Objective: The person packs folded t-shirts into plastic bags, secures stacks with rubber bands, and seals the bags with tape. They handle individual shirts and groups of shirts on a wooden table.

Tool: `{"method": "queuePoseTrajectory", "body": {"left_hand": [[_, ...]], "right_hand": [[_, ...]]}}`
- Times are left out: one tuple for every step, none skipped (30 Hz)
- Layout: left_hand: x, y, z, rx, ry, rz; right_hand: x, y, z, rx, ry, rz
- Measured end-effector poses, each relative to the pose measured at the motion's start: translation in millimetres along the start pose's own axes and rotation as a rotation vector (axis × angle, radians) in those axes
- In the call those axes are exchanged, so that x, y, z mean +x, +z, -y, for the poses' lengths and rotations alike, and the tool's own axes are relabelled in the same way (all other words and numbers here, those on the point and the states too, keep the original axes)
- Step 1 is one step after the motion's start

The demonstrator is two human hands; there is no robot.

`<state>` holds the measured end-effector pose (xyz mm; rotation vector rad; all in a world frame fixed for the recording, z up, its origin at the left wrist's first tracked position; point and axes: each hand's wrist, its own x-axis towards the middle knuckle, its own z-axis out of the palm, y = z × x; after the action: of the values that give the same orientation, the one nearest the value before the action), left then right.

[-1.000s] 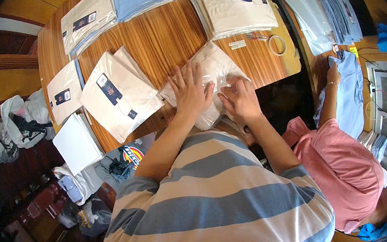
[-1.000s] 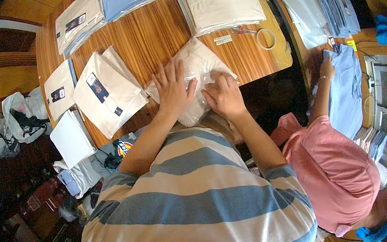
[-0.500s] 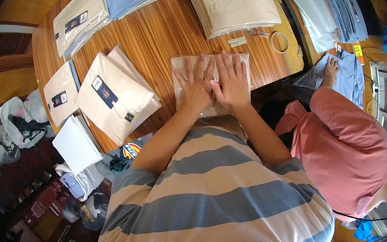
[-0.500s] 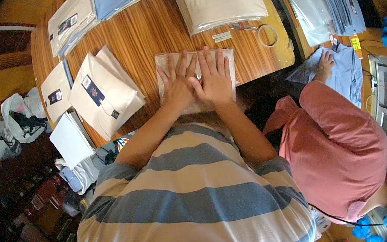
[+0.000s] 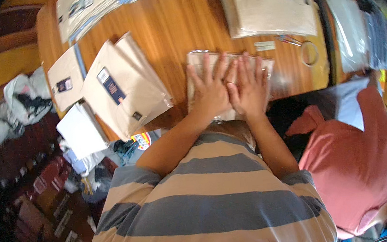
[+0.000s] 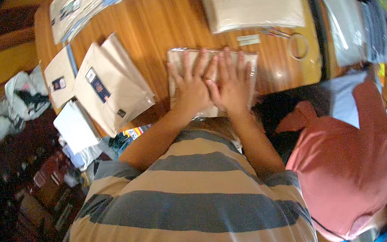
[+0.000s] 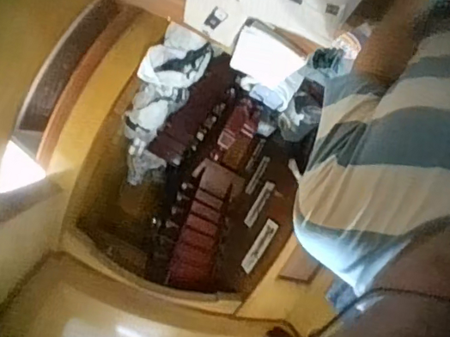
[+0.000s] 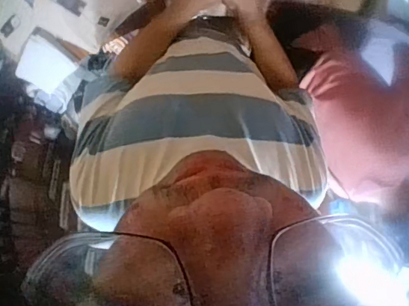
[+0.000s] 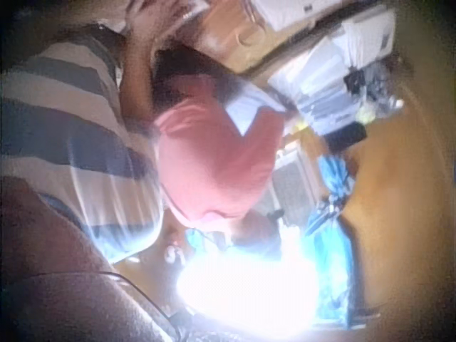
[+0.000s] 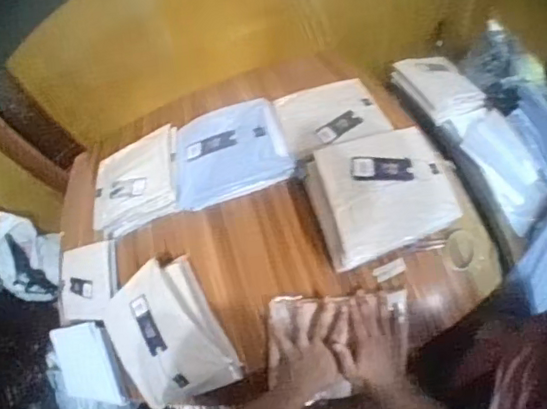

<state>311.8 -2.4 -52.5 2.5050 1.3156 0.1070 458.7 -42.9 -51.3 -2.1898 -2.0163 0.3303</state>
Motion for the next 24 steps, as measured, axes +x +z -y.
{"method": "queuePoseTrajectory", "body": {"left_hand": [[0.7,0.8,-1.0,-0.008,-0.003,0.008],[-0.3,9.1,0.7,-0.012,0.002,-0.041],[0.5,5.0,1.8,-0.03,0.003,-0.025],[0.5,0.4,3.1,-0.049,0.004,-0.009],[0.6,-2.1,3.5,-0.074,0.013,0.008],[1.4,2.0,4.3,-0.075,0.013,-0.001],[-0.1,5.4,2.2,-0.077,0.014,-0.009],[-1.8,7.5,4.1,-0.073,0.009,-0.021],[-1.2,9.3,4.6,-0.069,0.011,-0.031],[-3.3,10.4,5.4,-0.065,0.012,-0.04],[-3.5,10.4,2.4,-0.075,0.016,-0.056],[-4.5,10.2,2.4,-0.07,0.018,-0.049],[-3.6,10.3,5.8,-0.068,0.016,-0.054],[-4.4,9.9,4.8,-0.077,0.016,-0.061],[-5.5,8.7,3.9,-0.087,0.016,-0.067],[-7.8,9.0,4.2,-0.093,0.009,-0.066],[-9.9,11.6,4.4,-0.102,0.005,-0.073],[-4.5,12.1,6.5,-0.103,0.01,-0.096],[-4.7,11.6,5.5,-0.114,0.022,-0.088],[-5.0,10.7,5.5,-0.114,0.032,-0.096],[-5.9,8.7,5.3,-0.116,0.041,-0.101],[-6.2,6.7,5.5,-0.123,0.055,-0.119],[-5.8,5.9,10.2,-0.123,0.051,-0.169],[-4.6,5.4,11.0,-0.144,0.054,-0.204]], "right_hand": [[0.5,1.5,-1.4,-0.015,0.003,0.015],[1.2,2.9,-0.3,-0.015,0.002,0.017],[1.9,4.6,-1.0,-0.018,0.005,0.017],[1.7,5.5,-1.2,-0.021,0.008,0.018],[-0.2,5.0,-1.8,-0.037,0.006,0.03],[1.1,6.5,-2.4,-0.048,0.003,0.027],[0.4,7.6,-1.9,-0.06,0.0,0.025],[0.8,8.1,-1.5,-0.026,-0.013,0.017],[0.1,7.3,-3.5,-0.007,-0.016,-0.003],[-0.8,9.9,-0.8,0.041,-0.018,-0.034],[-2.5,8.6,-1.6,0.044,-0.02,-0.044],[-3.3,8.5,-1.0,0.043,-0.021,-0.043],[-1.9,9.5,0.8,0.043,-0.02,-0.042],[-1.5,8.4,1.1,0.044,-0.024,-0.044],[-2.2,7.8,1.9,0.045,-0.027,-0.046],[-4.1,7.7,3.5,0.046,-0.03,-0.047],[-6.7,6.8,4.6,0.044,-0.031,-0.043],[-4.1,6.1,4.5,0.038,-0.033,-0.058],[-3.6,7.0,4.0,0.034,-0.034,-0.073],[-4.0,13.4,-0.3,0.065,-0.046,-0.109],[-3.8,14.6,-2.6,0.066,-0.032,-0.099],[-0.6,16.7,-6.0,0.082,-0.041,-0.101],[-3.0,17.4,-9.6,0.097,-0.045,-0.09],[-9.3,11.4,-15.7,0.212,-0.055,-0.077]]}}
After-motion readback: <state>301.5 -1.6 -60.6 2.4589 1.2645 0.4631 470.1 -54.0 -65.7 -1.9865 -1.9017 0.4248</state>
